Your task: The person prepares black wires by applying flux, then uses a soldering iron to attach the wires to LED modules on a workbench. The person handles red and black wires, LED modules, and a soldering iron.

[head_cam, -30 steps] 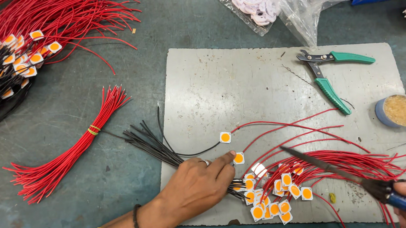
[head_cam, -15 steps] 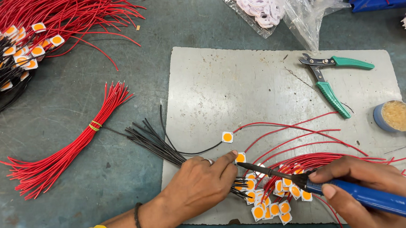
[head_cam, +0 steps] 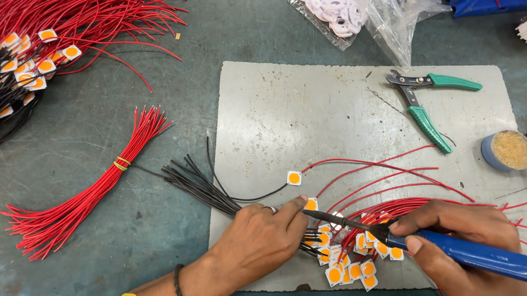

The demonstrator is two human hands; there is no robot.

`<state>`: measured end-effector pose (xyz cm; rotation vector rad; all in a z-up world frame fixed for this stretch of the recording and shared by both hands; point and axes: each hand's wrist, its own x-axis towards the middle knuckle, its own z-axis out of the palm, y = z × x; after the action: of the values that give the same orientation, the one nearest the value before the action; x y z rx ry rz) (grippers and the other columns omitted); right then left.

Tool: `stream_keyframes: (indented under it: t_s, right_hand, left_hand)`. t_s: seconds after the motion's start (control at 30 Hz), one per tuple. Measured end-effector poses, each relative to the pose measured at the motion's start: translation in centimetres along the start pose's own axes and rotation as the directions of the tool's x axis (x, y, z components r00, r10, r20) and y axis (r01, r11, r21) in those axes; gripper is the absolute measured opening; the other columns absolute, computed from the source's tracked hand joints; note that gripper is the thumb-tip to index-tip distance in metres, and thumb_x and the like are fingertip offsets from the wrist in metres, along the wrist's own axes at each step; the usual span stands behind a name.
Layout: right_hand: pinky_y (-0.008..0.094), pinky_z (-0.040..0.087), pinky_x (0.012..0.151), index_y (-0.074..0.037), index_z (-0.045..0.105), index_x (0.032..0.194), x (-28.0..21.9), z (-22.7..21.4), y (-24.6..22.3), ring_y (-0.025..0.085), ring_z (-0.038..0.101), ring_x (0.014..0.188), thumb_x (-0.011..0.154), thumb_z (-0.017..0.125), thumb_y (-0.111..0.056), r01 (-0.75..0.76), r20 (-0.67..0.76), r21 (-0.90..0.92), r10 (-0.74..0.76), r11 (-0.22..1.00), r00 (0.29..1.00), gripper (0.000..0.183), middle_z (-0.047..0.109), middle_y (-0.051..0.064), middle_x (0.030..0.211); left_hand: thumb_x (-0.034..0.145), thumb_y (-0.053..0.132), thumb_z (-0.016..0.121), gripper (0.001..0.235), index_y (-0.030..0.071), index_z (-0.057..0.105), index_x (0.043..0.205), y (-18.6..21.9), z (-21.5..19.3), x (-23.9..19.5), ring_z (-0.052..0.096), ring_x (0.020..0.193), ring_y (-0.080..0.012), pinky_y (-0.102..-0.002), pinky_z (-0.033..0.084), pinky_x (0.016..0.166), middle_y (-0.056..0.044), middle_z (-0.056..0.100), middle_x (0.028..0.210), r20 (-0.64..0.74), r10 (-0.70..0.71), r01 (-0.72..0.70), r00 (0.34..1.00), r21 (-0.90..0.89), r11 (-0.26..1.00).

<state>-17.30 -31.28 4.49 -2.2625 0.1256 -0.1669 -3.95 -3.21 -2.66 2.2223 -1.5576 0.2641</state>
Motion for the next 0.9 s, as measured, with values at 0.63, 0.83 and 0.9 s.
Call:
stream_keyframes:
  t_s: [0.63,0.83,0.9]
  right_hand:
    - [0.024,0.055,0.058,-0.003,0.079,0.089,0.24,0.03,-0.17,0.013,0.069,0.068,0.076,0.073,-0.016,0.038,0.004,0.015,-0.038,0.999,0.999,0.020,0.075,0.005,0.082]
    - [0.025,0.052,0.054,-0.002,0.081,0.088,0.11,-0.09,-0.16,0.014,0.063,0.066,0.074,0.075,-0.015,0.004,-0.006,-0.031,-0.005,1.000,1.000,0.020,0.075,0.006,0.079]
    - [0.026,0.053,0.056,-0.002,0.081,0.088,-0.01,-0.41,-0.28,0.015,0.064,0.067,0.074,0.074,-0.015,-0.012,-0.029,-0.042,0.011,0.999,1.000,0.020,0.075,0.007,0.080]
  left_hand:
    - [0.081,0.010,0.063,0.011,0.001,0.063,0.087,-0.02,-0.21,0.25,0.066,0.052,-0.0220,-0.037,0.053,0.050,-0.021,0.069,0.125,0.024,0.001,0.000,1.000,-0.015,1.000]
    - [0.080,0.010,0.063,0.013,0.000,0.063,0.088,-0.03,-0.25,0.33,0.067,0.054,-0.0226,-0.037,0.052,0.048,-0.021,0.069,0.124,0.025,-0.003,0.004,1.000,-0.020,1.000]
    - [0.081,0.010,0.063,0.014,0.000,0.063,0.090,-0.06,-0.27,0.37,0.067,0.054,-0.0226,-0.037,0.052,0.049,-0.020,0.069,0.123,0.013,-0.002,0.003,1.000,-0.033,0.999]
